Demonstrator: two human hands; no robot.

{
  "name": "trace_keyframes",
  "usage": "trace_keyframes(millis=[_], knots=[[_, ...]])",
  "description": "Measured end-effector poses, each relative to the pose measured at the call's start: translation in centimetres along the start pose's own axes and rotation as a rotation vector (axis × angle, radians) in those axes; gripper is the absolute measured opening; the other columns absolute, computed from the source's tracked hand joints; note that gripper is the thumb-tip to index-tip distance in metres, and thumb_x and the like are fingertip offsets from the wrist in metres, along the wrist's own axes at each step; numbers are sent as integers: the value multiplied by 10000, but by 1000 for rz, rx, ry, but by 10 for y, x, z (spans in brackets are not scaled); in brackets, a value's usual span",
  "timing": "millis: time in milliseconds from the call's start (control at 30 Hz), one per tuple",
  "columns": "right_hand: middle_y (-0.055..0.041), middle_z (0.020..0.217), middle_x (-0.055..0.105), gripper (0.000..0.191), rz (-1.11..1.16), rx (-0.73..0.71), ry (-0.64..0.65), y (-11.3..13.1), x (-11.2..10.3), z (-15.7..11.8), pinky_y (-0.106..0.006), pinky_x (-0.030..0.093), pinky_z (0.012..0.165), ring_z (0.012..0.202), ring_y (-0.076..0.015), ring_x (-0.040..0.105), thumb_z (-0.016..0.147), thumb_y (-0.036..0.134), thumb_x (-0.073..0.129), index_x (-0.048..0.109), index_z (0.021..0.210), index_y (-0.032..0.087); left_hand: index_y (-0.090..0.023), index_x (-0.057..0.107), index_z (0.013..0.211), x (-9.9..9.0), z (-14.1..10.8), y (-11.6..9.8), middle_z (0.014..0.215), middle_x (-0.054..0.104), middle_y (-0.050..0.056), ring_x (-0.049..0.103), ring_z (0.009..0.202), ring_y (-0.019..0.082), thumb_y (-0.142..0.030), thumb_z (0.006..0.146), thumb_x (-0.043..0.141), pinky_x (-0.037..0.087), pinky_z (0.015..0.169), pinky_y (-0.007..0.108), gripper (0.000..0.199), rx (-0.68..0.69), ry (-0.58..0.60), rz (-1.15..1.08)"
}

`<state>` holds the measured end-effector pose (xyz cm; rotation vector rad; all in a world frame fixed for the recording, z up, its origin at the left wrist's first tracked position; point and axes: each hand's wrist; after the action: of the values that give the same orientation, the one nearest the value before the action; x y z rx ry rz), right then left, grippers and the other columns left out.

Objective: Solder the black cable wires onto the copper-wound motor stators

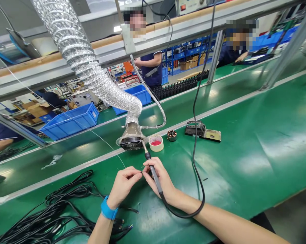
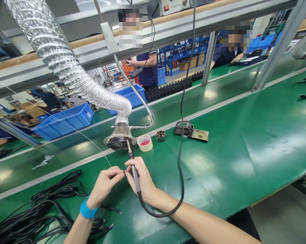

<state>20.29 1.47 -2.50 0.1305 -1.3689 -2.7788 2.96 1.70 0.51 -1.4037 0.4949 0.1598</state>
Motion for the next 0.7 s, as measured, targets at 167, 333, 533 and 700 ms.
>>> trace_keyframes(millis=[167,333,533,700], knots=[[-19,981,456,356,-24,17,7,-2,2,-2,-284,545,706,763,-125,586,836,75,554,506,1131,268,-164,777,807,3,1,3,719,623,32,521,677,151,-390,806,722,406,640,258,232,-38,-64,-116],[-65,1101,487,464,-163,-61,24,0,0,-2,-377,559,823,913,-191,596,811,113,642,504,1217,290,-148,754,768,3,1,3,734,664,46,522,659,150,-342,776,720,403,626,254,197,-78,-91,-135],[-51,1037,522,395,-131,-141,70,-3,0,-1,-395,543,906,1023,-206,595,899,104,561,504,1229,314,-137,737,735,7,-3,-3,666,582,3,412,585,105,-252,798,647,310,553,234,159,-30,51,-12],[-32,979,496,388,-109,-97,64,1,-1,2,-345,545,809,858,-163,590,869,75,552,506,1191,286,-132,732,726,1,-4,-9,703,592,18,474,645,124,-324,822,679,355,609,244,221,-37,101,-9]])
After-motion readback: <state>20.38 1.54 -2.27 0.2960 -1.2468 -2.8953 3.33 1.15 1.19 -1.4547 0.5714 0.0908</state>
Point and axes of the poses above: each hand's wrist, its own z-axis towards the middle knuckle, its own x-axis out of the palm, y = z × x
